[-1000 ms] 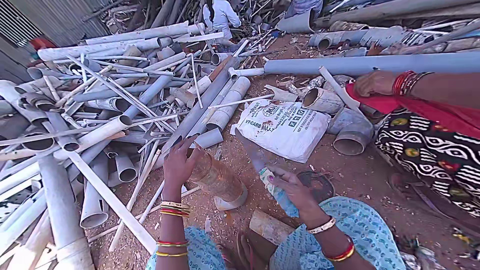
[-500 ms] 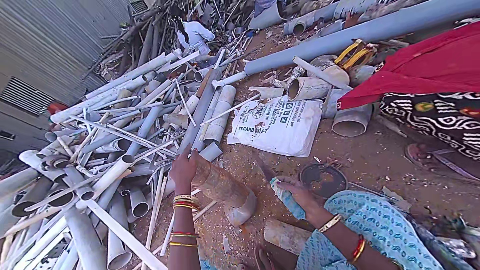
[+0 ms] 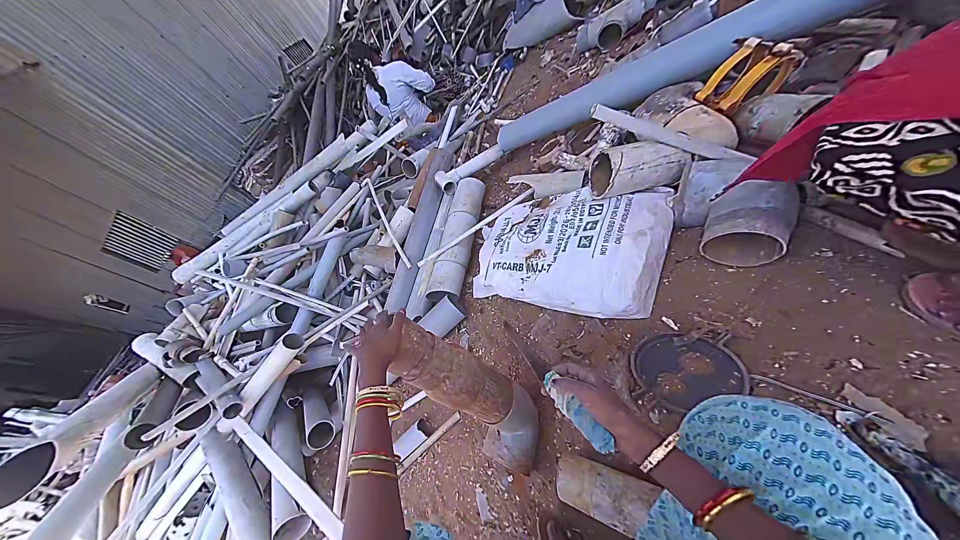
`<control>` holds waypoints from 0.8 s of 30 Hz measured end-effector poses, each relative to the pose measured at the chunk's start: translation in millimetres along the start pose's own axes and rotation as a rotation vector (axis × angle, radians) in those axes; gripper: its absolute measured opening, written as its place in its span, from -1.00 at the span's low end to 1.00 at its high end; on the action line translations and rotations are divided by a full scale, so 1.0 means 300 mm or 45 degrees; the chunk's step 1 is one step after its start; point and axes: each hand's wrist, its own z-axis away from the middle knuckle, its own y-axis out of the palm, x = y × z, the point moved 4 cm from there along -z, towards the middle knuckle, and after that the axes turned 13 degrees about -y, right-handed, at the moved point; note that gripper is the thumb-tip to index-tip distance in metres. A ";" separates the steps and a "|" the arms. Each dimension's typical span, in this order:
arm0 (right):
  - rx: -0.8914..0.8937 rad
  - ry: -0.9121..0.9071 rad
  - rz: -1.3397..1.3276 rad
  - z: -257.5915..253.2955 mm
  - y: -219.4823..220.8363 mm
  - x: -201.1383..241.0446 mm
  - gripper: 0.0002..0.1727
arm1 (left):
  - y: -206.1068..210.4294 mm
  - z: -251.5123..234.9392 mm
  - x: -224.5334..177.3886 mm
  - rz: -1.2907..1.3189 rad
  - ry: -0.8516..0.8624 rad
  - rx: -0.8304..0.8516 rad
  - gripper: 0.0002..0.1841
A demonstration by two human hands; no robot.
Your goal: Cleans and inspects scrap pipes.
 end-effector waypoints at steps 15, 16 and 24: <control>0.084 0.169 0.028 0.082 0.142 -0.086 -0.70 | 0.013 0.305 0.131 0.225 0.092 -0.065 -0.48; 0.167 0.143 0.099 0.092 0.158 -0.102 -0.70 | 0.023 0.321 0.135 0.261 0.112 -0.092 -0.49; 0.382 -0.451 0.679 0.248 0.285 -0.058 -0.27 | 0.053 0.362 0.173 0.434 0.165 -0.144 -0.50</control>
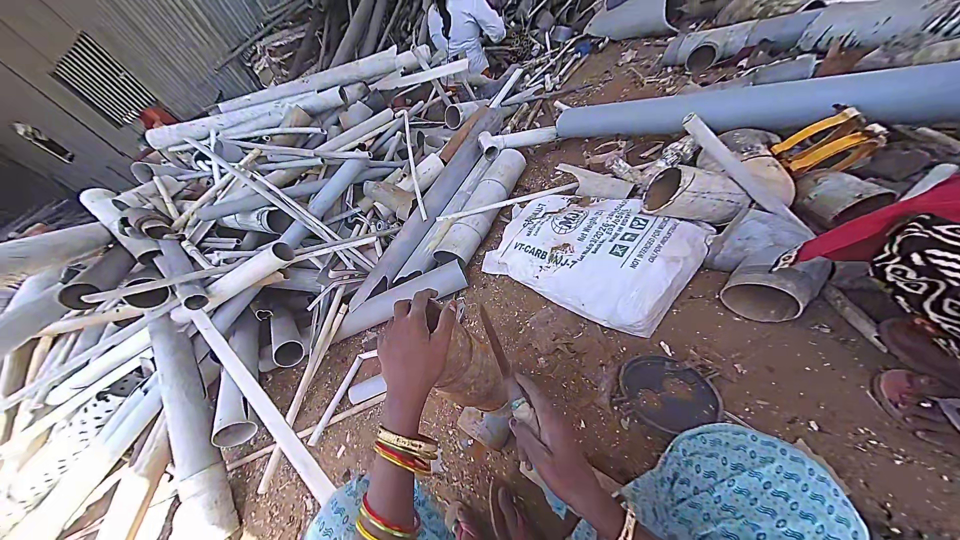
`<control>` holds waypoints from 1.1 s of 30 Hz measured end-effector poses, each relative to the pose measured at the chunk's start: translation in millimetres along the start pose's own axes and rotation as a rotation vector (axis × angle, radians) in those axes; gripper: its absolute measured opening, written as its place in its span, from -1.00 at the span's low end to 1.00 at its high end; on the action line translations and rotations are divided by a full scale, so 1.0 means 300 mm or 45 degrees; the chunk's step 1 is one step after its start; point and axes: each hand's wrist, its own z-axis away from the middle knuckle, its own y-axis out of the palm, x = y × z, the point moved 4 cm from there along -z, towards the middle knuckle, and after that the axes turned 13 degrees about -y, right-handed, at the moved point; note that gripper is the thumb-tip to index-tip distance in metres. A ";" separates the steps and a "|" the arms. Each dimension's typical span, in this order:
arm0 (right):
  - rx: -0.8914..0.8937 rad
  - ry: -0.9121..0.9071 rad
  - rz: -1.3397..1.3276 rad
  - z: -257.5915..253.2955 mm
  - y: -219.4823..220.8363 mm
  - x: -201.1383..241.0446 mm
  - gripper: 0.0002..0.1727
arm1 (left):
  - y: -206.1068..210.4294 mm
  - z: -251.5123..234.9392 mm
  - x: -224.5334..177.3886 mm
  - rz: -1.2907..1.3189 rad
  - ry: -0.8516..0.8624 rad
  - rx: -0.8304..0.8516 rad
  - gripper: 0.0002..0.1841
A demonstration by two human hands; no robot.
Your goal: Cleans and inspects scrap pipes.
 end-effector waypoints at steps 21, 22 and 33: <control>-0.030 0.031 -0.206 0.010 -0.023 -0.044 -0.52 | 0.010 0.128 0.018 0.001 0.361 -0.182 -0.37; -0.089 0.062 -0.269 0.005 -0.035 -0.048 -0.51 | 0.016 0.133 0.013 0.026 0.399 -0.157 -0.34; -0.211 0.223 -0.310 -0.042 -0.060 -0.107 -0.63 | 0.027 0.111 -0.004 0.041 0.397 0.111 -0.14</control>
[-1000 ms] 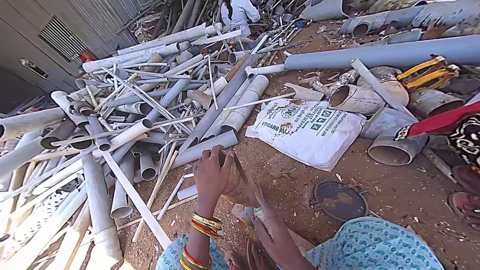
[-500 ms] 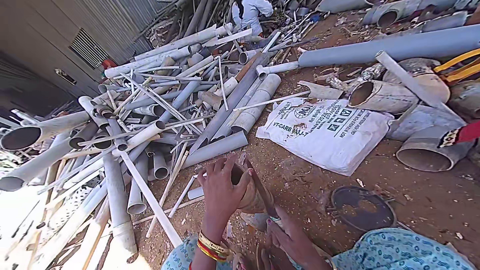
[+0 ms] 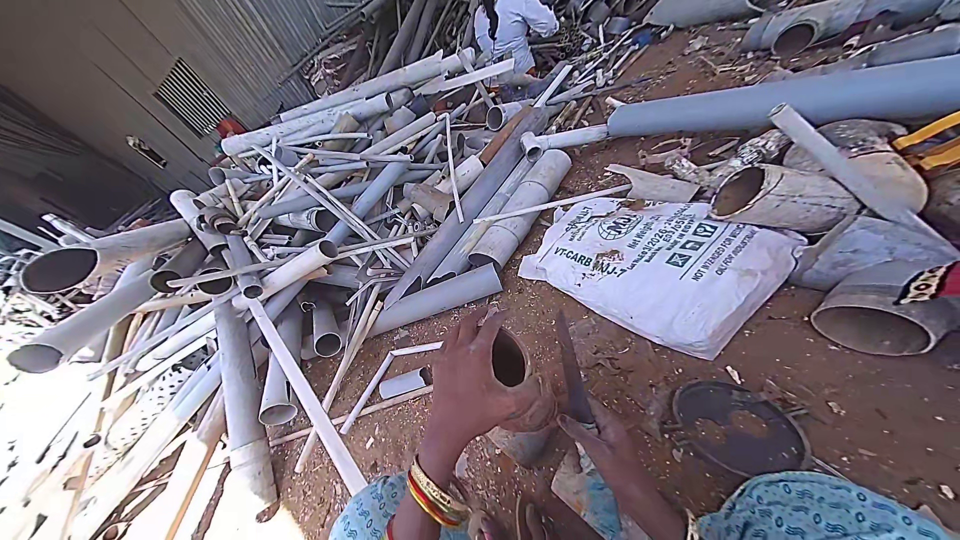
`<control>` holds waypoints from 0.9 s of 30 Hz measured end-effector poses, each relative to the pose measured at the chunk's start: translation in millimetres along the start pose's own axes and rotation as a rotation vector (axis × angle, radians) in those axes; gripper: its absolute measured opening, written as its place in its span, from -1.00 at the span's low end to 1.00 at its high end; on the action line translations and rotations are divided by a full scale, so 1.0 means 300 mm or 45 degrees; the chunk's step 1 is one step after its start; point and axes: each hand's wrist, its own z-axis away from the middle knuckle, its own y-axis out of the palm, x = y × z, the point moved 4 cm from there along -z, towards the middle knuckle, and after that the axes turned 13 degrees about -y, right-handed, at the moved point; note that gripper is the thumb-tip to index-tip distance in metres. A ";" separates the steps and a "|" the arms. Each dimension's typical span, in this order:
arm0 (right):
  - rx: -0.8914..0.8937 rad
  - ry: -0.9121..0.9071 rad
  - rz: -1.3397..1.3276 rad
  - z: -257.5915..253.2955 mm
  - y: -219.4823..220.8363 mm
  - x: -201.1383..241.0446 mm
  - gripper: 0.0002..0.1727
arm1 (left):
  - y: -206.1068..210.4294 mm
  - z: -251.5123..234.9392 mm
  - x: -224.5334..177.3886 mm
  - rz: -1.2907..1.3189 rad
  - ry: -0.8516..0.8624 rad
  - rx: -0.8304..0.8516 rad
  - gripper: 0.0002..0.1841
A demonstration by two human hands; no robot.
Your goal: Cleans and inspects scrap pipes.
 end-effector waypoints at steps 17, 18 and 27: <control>-0.115 0.422 0.128 -0.072 -0.020 -0.192 -0.84 | -0.169 -0.034 0.399 0.055 -0.517 -0.214 -0.18; -0.112 0.474 0.214 -0.080 -0.035 -0.237 -0.81 | -0.167 -0.033 0.408 0.038 -0.498 -0.194 -0.14; -0.057 0.931 -0.016 0.049 0.051 -0.478 -0.67 | -0.154 -0.023 0.420 -0.002 -0.210 -0.195 0.08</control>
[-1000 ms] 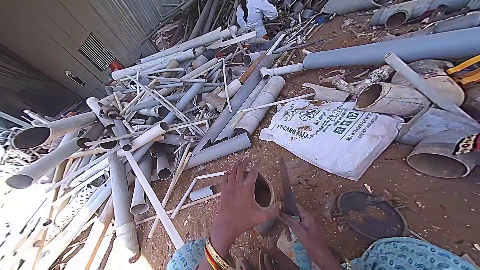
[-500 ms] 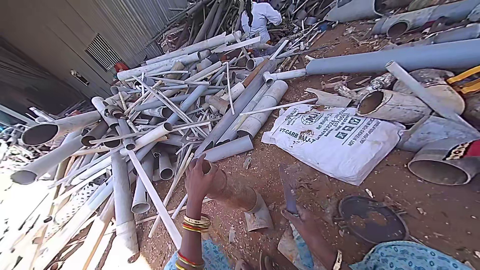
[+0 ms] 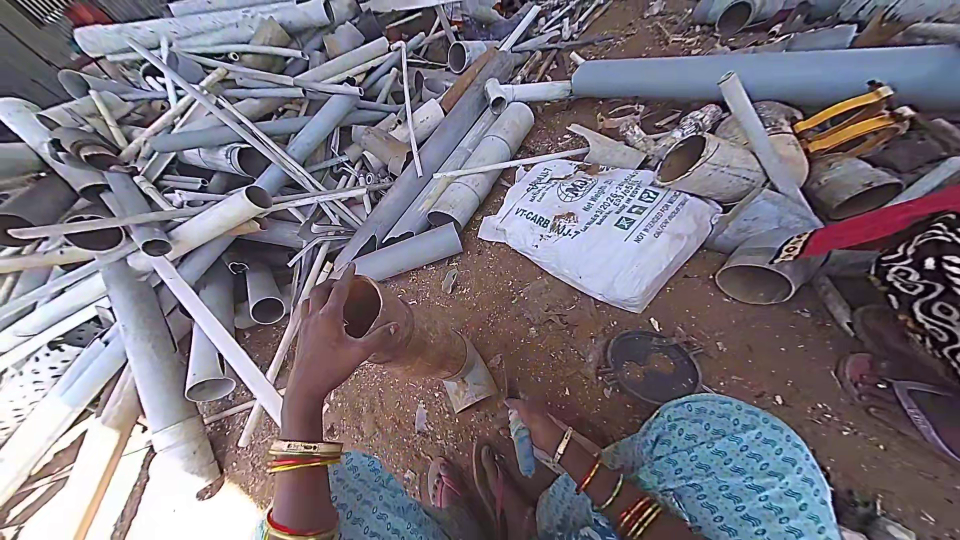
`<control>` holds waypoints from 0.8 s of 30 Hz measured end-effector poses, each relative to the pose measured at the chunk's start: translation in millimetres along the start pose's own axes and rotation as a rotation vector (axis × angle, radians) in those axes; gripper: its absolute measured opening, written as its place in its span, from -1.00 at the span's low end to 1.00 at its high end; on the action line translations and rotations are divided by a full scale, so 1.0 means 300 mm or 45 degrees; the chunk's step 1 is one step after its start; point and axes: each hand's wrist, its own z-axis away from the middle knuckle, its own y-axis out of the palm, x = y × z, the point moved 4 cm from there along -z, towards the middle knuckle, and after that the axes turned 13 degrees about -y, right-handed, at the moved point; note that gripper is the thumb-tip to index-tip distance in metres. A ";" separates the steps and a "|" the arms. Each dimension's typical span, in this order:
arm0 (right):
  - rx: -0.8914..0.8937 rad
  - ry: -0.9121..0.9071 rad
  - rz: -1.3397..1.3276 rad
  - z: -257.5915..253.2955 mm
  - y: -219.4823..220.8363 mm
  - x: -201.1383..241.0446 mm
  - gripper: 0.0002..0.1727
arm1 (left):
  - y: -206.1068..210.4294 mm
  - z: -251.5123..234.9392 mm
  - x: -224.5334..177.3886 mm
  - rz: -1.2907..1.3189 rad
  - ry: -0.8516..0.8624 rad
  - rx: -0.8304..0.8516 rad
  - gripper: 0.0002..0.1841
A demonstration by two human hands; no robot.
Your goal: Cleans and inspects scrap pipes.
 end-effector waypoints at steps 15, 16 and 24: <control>-0.131 -0.238 -0.304 -0.015 0.047 0.056 -0.66 | 0.013 0.156 -0.281 0.325 0.380 -0.393 0.05; -0.154 -0.258 -0.349 -0.019 0.036 0.088 -0.68 | 0.003 0.155 -0.285 0.347 0.402 -0.406 0.05; -0.351 -0.680 0.093 0.017 -0.096 0.290 -0.51 | 0.129 0.092 -0.226 0.450 0.630 -0.158 0.15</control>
